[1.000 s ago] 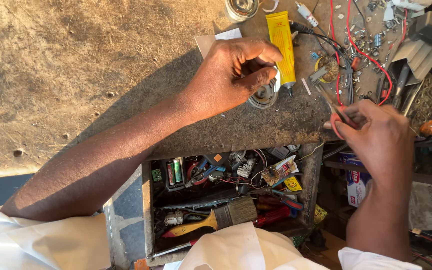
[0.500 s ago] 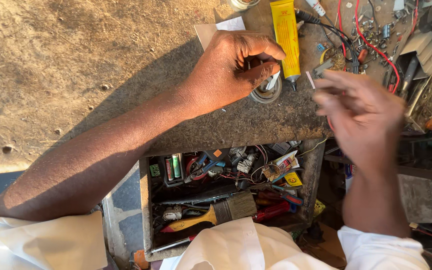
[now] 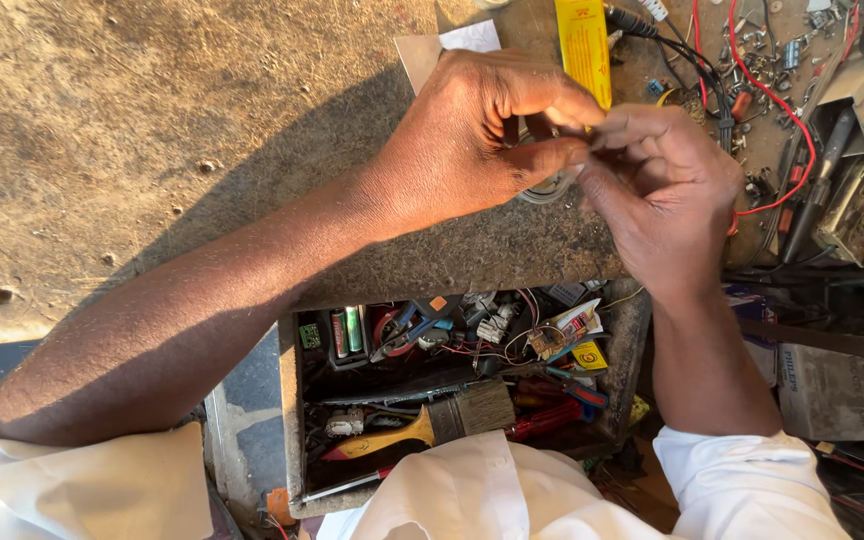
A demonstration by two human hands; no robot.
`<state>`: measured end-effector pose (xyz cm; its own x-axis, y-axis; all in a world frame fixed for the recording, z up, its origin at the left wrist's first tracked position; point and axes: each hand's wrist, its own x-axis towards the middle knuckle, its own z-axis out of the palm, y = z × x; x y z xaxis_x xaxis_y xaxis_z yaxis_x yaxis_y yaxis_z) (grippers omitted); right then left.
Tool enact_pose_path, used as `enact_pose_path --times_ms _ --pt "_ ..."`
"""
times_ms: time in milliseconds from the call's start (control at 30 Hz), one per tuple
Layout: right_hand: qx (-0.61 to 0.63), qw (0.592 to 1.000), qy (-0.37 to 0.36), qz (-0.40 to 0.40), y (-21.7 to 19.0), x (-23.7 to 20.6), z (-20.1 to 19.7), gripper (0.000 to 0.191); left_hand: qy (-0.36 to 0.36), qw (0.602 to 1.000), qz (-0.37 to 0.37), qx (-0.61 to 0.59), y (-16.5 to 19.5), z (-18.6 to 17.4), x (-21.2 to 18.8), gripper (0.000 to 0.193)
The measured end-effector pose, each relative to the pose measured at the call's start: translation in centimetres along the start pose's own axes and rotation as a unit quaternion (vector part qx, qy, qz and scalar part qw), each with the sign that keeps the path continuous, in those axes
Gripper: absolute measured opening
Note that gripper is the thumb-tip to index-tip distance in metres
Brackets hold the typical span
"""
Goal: The person cuts a small piece of white material with scissors, fits it into a circular metal component, and applies adhesive from a yellow tube into the component. The work is performed on a cluttered repair bench with various tools and electronic parts visible.
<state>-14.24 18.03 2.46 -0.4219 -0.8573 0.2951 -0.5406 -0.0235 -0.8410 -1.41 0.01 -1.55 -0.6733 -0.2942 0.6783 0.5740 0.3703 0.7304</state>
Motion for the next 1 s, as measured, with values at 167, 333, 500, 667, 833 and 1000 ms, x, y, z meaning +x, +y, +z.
enact_pose_path --times_ms 167,333,500,667,833,1000 --pt "-0.26 0.934 -0.035 -0.243 -0.7 1.5 -1.2 0.023 0.023 0.993 -0.115 0.022 0.0 -0.1 0.1 0.018" --pt "-0.34 0.881 -0.055 -0.325 -1.0 2.3 -1.4 0.023 0.016 0.997 -0.04 0.061 -0.3 -0.4 0.0 0.021" --pt "-0.351 0.852 -0.059 -0.385 0.0 2.1 -1.5 0.021 0.003 0.993 -0.037 0.11 -0.7 -0.3 -0.4 0.02" --pt "-0.33 0.864 -0.086 -0.371 0.3 2.1 -1.6 0.021 -0.005 0.989 -0.02 0.146 -1.0 0.0 -0.4 0.021" --pt "-0.37 0.851 -0.088 -0.361 -1.1 2.3 -1.4 0.019 -0.018 0.986 -0.017 0.165 -0.9 0.0 -0.1 0.02" --pt "-0.385 0.848 -0.097 -0.351 -1.5 2.2 -1.4 0.018 -0.024 0.983 -0.036 0.176 -0.6 0.0 0.0 0.021"
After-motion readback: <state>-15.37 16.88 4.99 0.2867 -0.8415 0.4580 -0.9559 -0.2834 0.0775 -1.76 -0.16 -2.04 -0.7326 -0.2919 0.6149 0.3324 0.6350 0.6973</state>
